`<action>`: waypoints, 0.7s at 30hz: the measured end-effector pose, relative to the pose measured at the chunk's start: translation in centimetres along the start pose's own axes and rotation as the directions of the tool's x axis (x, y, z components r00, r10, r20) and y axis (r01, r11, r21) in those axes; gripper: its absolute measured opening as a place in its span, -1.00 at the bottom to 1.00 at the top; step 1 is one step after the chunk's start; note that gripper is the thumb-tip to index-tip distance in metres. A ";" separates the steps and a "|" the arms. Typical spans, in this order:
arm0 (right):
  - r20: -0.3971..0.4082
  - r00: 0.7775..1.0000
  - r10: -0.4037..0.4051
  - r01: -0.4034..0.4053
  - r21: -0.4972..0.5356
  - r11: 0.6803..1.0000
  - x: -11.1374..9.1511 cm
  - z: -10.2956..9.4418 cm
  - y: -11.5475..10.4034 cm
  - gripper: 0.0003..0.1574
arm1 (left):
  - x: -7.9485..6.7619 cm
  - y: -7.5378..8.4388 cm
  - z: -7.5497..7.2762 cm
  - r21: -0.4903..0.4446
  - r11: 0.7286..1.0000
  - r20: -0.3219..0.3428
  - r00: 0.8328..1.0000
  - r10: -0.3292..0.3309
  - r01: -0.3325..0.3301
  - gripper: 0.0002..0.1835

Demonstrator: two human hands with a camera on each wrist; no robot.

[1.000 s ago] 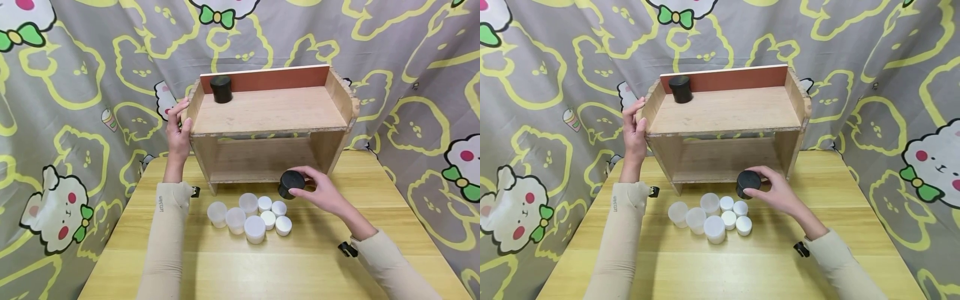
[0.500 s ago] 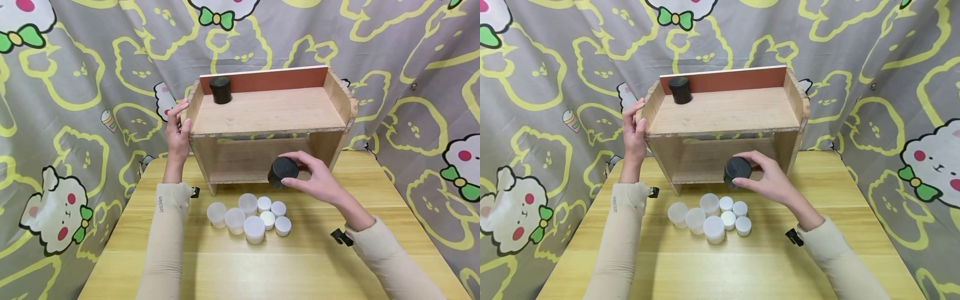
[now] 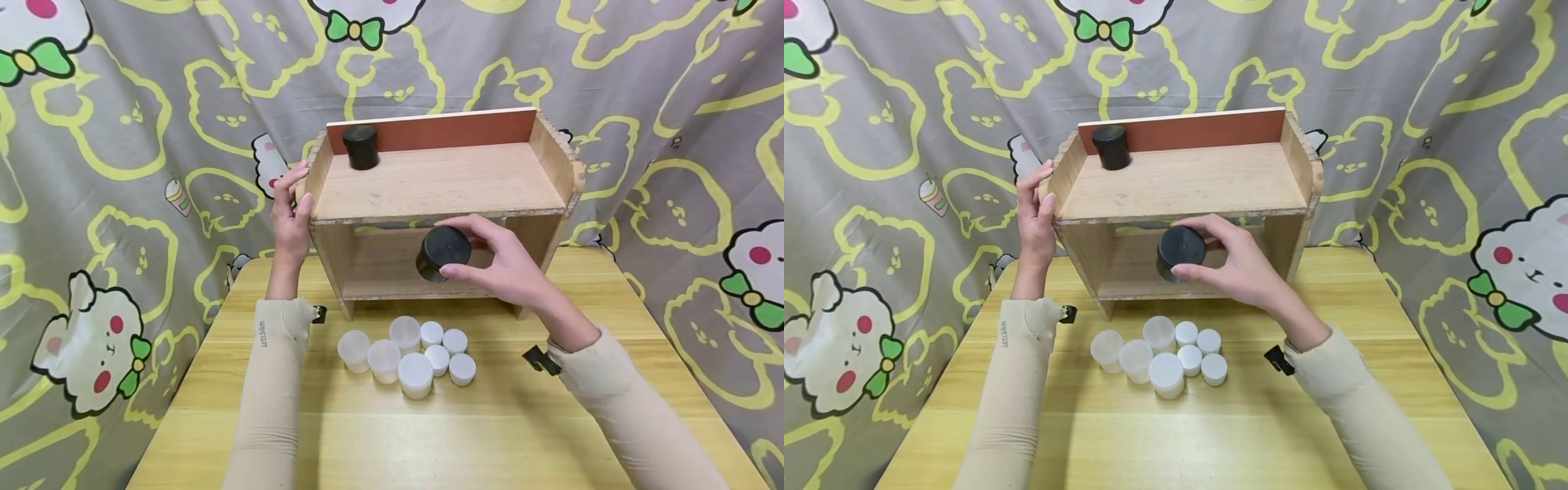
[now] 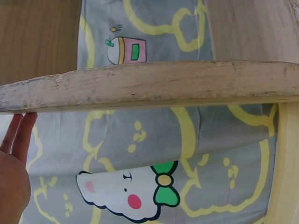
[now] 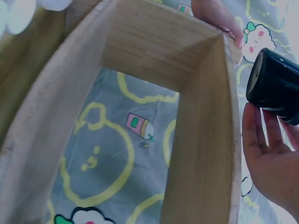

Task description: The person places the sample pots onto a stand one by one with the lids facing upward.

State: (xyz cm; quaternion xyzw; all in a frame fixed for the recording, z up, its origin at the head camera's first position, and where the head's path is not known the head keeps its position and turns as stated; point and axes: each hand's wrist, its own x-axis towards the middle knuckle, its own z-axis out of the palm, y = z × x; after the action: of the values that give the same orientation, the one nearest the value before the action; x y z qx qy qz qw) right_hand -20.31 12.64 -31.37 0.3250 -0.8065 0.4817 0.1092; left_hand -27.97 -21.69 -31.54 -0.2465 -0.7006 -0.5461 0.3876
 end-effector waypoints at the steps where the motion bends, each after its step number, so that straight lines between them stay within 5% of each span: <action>1: 0.000 1.000 -0.006 0.006 0.002 1.000 0.4 0.0 -0.2 -0.29 | 0.0 0.0 0.0 -0.005 1.000 0.002 1.000 0.006 -0.006 -0.52; 4: 0.003 1.000 -0.021 0.021 0.018 1.000 1.6 0.0 -0.9 -0.30 | 0.0 -0.1 0.0 -0.013 1.000 0.005 1.000 0.014 -0.014 -0.52; 11: -0.008 1.000 -0.026 0.027 0.064 0.998 4.5 0.5 -2.3 -0.32 | 0.1 -3.1 -0.2 0.006 1.000 -0.001 1.000 0.012 -0.012 -0.52; 21: -0.052 0.998 0.038 -0.030 0.148 0.989 8.7 1.5 -2.3 -0.31 | 0.1 -3.7 -0.2 -0.007 1.000 -0.006 1.000 0.023 -0.023 -0.51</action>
State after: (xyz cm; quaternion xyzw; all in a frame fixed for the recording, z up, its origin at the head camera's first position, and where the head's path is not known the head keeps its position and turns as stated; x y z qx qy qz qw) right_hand -25.32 6.98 -26.19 0.3049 -0.7710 0.5503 0.0987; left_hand -30.84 -22.94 -33.60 -0.2545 -0.6946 -0.5448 0.3949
